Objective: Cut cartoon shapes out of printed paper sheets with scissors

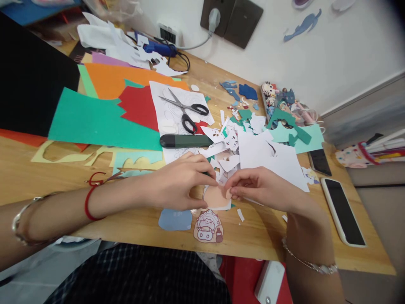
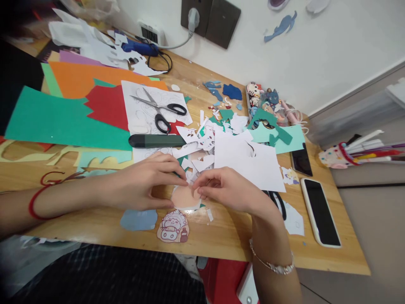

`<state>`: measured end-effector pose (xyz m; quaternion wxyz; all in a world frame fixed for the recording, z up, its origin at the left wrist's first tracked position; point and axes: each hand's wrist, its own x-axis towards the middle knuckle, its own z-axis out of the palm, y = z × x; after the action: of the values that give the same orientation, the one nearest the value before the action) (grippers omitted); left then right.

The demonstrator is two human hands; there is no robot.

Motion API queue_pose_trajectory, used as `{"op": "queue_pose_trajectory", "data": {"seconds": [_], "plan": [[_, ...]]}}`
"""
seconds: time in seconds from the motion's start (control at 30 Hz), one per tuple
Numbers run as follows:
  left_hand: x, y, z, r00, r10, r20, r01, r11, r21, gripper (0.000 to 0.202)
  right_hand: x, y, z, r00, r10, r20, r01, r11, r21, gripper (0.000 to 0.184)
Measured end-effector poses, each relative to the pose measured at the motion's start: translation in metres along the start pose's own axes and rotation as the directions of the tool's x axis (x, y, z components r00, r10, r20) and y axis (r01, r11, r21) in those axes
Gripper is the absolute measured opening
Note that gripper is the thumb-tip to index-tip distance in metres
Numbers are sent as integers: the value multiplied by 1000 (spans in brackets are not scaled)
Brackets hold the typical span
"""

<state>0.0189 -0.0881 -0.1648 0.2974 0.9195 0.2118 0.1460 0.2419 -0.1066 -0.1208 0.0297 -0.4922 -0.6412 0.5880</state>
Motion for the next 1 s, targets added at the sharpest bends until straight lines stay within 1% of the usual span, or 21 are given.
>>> {"op": "queue_pose_trajectory", "data": {"seconds": [0.07,0.13,0.23,0.4,0.53,0.67,0.83,1.0], "plan": [[0,1,-1,1000,-5,11,5,1000,4,38,-1,-2,-1,999,-39,2,39,999,-16,12],[0,2,-2,1000,-12,21,12,1000,9,37,-2,-3,-2,997,-68,29,69,997,-18,12],[0,2,-3,999,-21,24,20,1000,13,36,-4,-1,-4,995,-78,60,80,996,-27,11],[0,1,-1,999,-21,24,21,1000,12,36,-7,0,-8,998,-52,44,57,993,-105,11],[-1,1,-1,1000,-19,21,19,1000,8,35,-7,1,-9,999,7,43,-3,997,-82,10],[-1,1,-1,1000,-21,17,20,1000,7,35,-7,3,-8,995,41,91,-35,997,-67,14],[0,2,-1,1000,-14,11,14,1000,9,34,-5,2,-6,993,4,120,-1,1000,-29,15],[1,1,-1,999,-24,25,24,1000,13,34,-3,1,-6,995,-24,95,26,999,-23,10]]}}
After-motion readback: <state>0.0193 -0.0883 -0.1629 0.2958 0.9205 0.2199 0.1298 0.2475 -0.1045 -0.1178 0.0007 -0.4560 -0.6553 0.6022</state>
